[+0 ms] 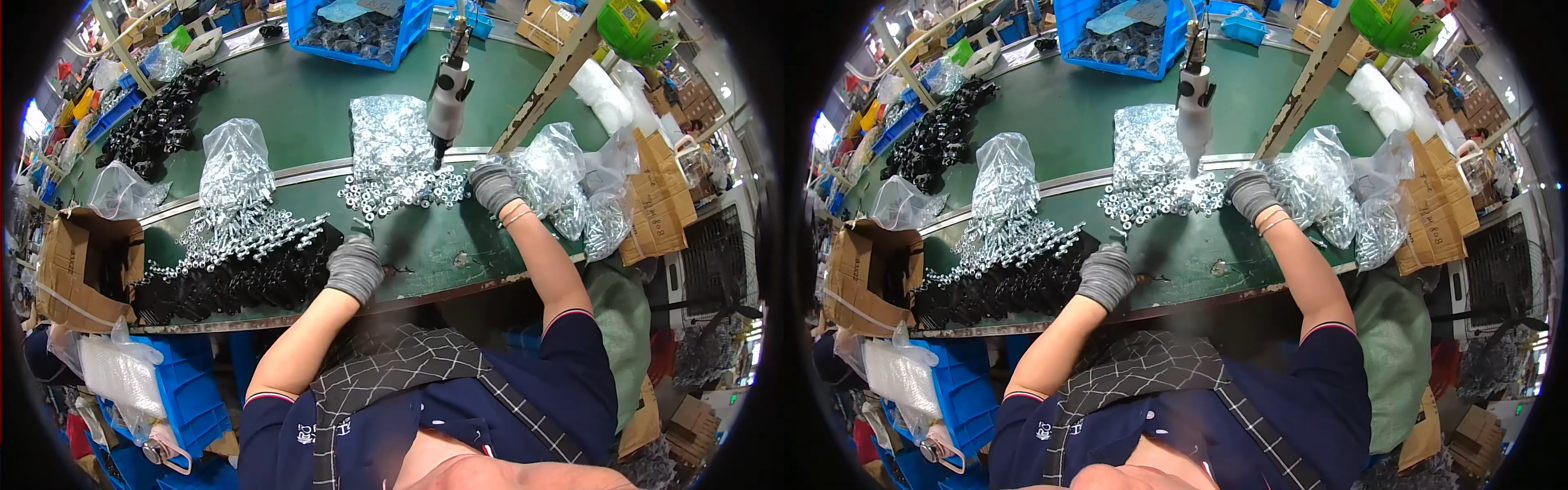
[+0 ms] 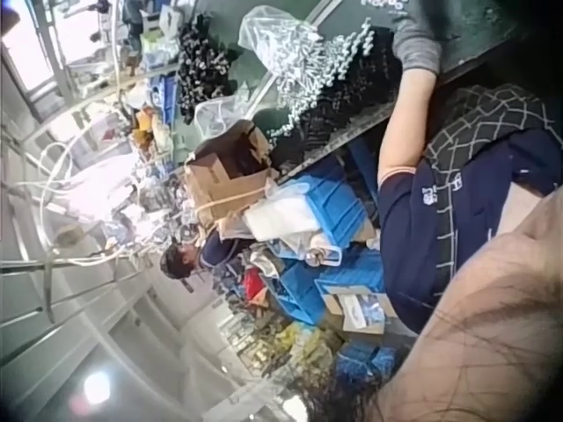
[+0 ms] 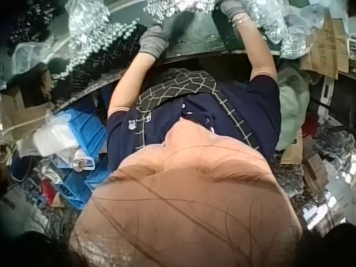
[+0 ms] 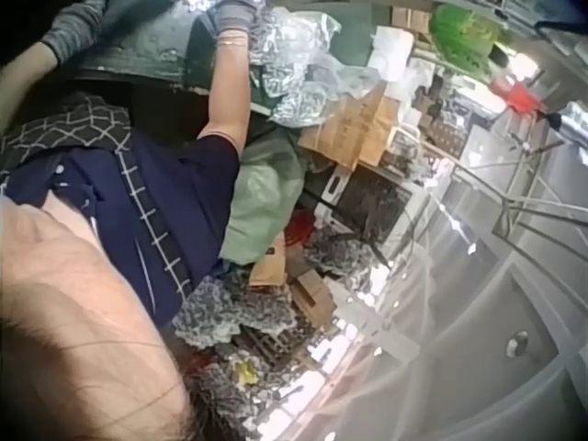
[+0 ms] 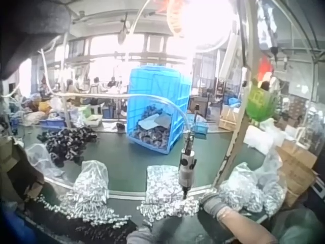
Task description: Assembling small components using a pneumatic screwdriver on a factory production line.
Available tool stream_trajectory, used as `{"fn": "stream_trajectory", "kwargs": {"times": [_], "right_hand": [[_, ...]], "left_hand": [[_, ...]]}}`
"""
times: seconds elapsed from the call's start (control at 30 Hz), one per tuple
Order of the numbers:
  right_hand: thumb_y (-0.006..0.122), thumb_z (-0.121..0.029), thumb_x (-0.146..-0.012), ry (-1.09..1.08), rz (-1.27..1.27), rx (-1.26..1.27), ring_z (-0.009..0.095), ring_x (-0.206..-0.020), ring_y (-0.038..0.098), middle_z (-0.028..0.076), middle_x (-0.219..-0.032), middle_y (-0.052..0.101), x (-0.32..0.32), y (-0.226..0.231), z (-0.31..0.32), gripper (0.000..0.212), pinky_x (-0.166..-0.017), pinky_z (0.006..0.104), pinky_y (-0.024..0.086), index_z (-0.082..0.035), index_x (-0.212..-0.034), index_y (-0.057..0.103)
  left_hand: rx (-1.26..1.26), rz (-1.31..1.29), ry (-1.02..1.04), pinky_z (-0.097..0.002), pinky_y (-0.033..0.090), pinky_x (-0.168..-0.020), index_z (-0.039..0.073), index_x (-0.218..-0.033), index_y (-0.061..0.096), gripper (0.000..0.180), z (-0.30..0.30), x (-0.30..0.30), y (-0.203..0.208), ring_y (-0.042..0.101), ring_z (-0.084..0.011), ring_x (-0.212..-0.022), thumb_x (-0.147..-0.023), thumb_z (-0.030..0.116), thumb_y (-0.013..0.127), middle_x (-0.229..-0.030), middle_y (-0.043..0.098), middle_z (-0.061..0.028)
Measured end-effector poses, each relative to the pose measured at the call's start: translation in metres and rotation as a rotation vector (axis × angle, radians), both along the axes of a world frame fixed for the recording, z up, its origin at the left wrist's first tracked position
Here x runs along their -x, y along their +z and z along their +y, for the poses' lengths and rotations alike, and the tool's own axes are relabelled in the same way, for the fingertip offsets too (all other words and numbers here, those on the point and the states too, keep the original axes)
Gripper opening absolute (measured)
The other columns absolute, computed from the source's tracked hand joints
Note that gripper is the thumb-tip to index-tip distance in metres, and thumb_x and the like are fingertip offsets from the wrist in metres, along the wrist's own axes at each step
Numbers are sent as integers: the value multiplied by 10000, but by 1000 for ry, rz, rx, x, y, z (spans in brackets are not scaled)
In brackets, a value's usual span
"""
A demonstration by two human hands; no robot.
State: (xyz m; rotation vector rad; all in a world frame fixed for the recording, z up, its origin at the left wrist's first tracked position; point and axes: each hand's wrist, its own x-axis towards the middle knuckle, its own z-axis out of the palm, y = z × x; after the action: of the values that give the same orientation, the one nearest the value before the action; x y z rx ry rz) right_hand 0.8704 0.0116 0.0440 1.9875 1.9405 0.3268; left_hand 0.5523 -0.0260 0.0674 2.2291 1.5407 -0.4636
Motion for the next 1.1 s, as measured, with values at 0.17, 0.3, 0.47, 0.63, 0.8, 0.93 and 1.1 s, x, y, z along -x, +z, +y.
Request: {"fn": "stream_trajectory", "kwargs": {"times": [0.17,0.3,0.47,0.63,0.8,0.93,1.1], "right_hand": [[598,-81,-752,-53,318,-169,284,-711,613,122,-770,630,12,14,-7,127,-640,398,503,-35,-870,588],[636,-120,-775,-221,1511,-131,171,-635,593,47,-721,614,34,-21,-41,121,-549,291,492,-63,-863,576],[622,-139,-831,-447,2325,268,98,-602,574,25,-744,614,143,0,-88,88,-485,207,466,-79,-883,585],[620,-157,-840,-609,2586,578,81,-568,554,14,-706,606,159,-8,-99,109,-509,208,461,-63,-887,591],[611,-183,-854,-282,2069,317,57,-558,529,-6,-679,595,170,13,-105,124,-519,186,435,-64,-885,596],[597,-201,-869,-121,1819,134,36,-566,511,-24,-674,588,172,15,-111,137,-509,165,403,-66,-890,601],[592,-194,-869,-354,2027,252,26,-574,519,-34,-680,593,171,18,-115,134,-513,158,406,-67,-907,608]], "left_hand": [[-206,-183,-65,-379,521,-626,30,-1065,540,385,5,31,-32,647,-260,-737,-827,318,629,-879,635,-123],[388,-1023,252,-288,477,-493,36,-967,568,348,-5,36,-30,612,-159,-584,-859,366,592,-742,637,-67],[893,-1723,564,-173,388,-409,58,-1001,544,358,-24,34,-48,525,-62,-508,-872,389,589,-720,594,-15],[1104,-1714,622,-192,392,-402,45,-1013,539,327,-26,43,-49,517,-73,-485,-904,353,548,-734,599,-27],[1121,-1835,680,-188,351,-377,48,-1026,551,323,-31,40,-74,454,-88,-407,-915,351,527,-731,609,-37],[1478,-1950,725,-172,292,-361,55,-1033,569,359,-37,39,-79,397,-84,-361,-888,383,560,-746,623,-43],[1452,-1928,842,-183,295,-344,58,-1058,559,358,-40,35,-83,386,-88,-344,-879,368,576,-803,643,-69]]}}
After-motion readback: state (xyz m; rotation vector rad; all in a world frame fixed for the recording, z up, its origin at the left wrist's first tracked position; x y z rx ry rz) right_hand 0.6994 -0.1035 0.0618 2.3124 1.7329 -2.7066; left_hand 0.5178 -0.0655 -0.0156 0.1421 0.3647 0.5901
